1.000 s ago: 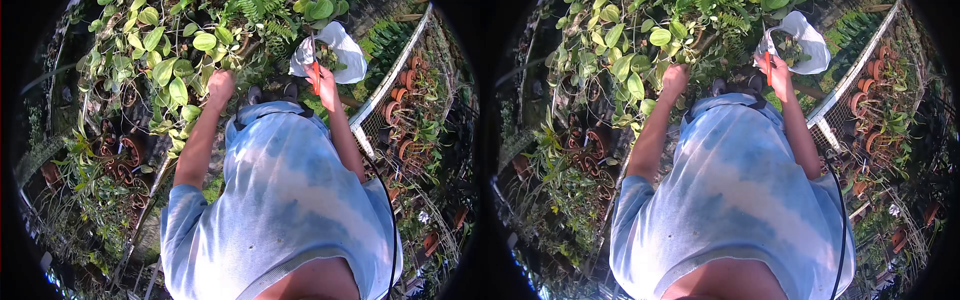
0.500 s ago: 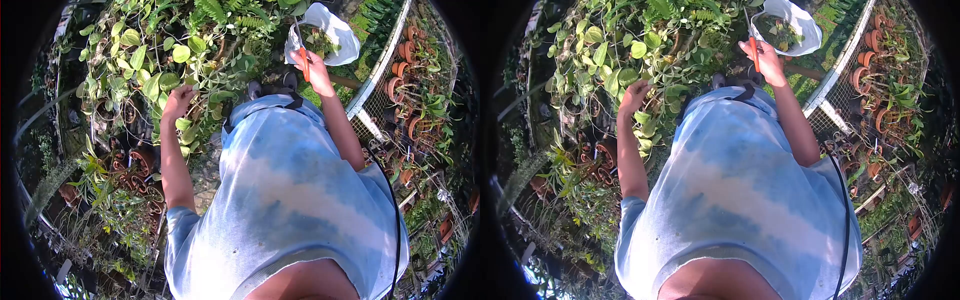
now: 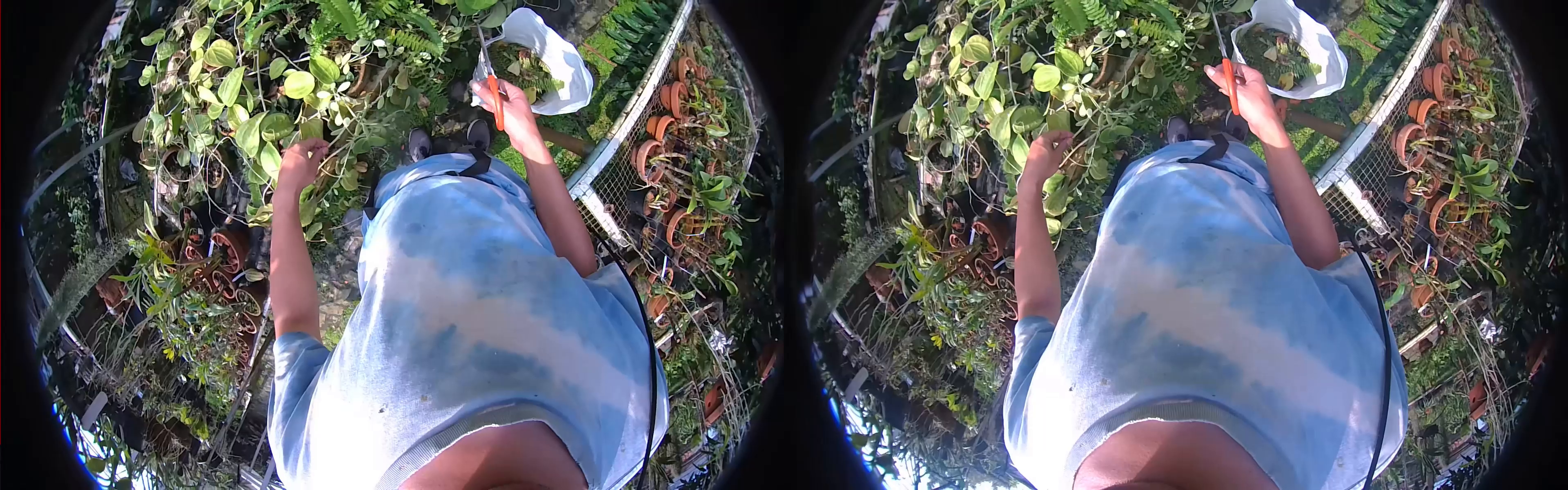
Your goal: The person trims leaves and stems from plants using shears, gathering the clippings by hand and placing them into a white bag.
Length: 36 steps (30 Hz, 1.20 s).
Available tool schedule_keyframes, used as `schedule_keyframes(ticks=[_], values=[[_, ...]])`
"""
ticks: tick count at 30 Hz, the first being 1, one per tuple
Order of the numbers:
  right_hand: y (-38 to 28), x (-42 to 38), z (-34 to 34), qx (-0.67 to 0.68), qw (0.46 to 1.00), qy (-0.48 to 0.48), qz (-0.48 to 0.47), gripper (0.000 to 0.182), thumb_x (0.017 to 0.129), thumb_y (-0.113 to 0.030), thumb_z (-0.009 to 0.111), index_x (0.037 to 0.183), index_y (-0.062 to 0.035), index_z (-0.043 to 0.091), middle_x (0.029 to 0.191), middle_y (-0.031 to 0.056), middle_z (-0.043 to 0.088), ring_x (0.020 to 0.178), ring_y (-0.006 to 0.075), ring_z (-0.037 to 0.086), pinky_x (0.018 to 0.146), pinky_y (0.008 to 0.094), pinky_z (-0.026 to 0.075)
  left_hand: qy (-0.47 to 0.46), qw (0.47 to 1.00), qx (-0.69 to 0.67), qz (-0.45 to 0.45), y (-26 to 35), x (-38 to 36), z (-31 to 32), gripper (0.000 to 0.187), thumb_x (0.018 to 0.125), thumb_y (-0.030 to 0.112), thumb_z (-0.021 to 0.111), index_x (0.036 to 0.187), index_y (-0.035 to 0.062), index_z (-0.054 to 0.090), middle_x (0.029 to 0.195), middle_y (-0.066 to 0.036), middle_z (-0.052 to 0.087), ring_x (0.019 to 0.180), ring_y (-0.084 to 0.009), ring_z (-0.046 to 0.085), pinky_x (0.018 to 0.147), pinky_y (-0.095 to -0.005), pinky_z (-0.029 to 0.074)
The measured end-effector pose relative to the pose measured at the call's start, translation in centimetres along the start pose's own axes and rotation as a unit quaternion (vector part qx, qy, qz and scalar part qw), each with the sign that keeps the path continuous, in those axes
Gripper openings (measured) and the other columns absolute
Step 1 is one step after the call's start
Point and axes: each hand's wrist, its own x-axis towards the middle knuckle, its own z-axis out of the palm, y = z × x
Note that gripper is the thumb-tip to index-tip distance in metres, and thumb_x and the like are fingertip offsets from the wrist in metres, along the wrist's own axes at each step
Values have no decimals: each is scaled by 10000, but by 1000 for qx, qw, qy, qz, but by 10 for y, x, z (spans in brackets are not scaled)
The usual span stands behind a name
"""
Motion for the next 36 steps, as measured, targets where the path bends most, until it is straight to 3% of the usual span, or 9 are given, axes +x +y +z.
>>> schedule_keyframes(ticks=[3,6,12,16,18,24,30,31,36], values=[[2,2,-8,-7,1000,-3,3,327,893,-358,773,1035,-83,666,905,-45,621,839,42,577,780,237,476,-11,1000,-12,1,1,-2,-10,195,906,180,698,1074,90,738,968,-148,743,891,-294,717,800,-373,543],[5,2,-15,-12,1000,9,9,273,916,-338,750,1054,-108,701,941,-53,654,875,41,602,803,239,492,17,996,-21,-84,-10,-5,-23,199,922,187,677,1083,86,736,975,-142,745,875,-287,713,797,-369,539],[6,9,-5,-43,999,-13,22,272,925,-340,737,1057,-104,701,961,-43,666,895,49,610,806,243,490,53,997,60,-7,9,12,12,190,934,240,650,1044,111,735,994,-168,723,938,-357,681,853,-438,526],[0,15,11,-57,998,-34,13,274,922,-334,742,1040,-93,684,906,-55,611,805,32,554,749,226,473,70,995,65,5,17,15,23,178,926,229,645,1034,125,740,977,-153,729,933,-349,684,856,-437,531],[-3,16,21,-58,998,-16,16,349,864,-395,799,948,-81,672,815,-46,587,743,50,529,712,236,451,71,994,79,22,17,17,23,179,926,233,632,1032,146,747,963,-137,736,929,-338,688,850,-431,538],[-2,19,52,-105,994,-12,0,373,859,-415,798,932,-67,685,762,-54,564,693,55,496,663,236,428,17,986,166,-24,43,21,16,213,936,300,604,1062,187,733,981,-109,741,952,-296,704,847,-422,549],[-3,3,64,-70,997,33,24,473,842,-492,788,984,-56,673,926,15,642,909,109,602,855,308,500,-21,984,160,-80,68,19,-1,333,941,398,624,1150,153,708,1027,-134,735,998,-303,696,853,-424,547],[-2,-2,63,-69,996,47,34,483,844,-497,785,1006,-56,674,948,19,646,927,109,603,865,310,497,48,991,124,-32,60,22,8,280,908,367,661,1052,135,725,973,-143,737,923,-313,712,811,-430,555],[14,-21,38,-14,995,69,65,559,843,-534,769,1138,-71,666,1084,51,672,1043,143,618,922,335,486,107,986,-15,126,103,33,15,243,895,229,680,1060,53,709,993,-175,726,907,-345,699,817,-448,543]])
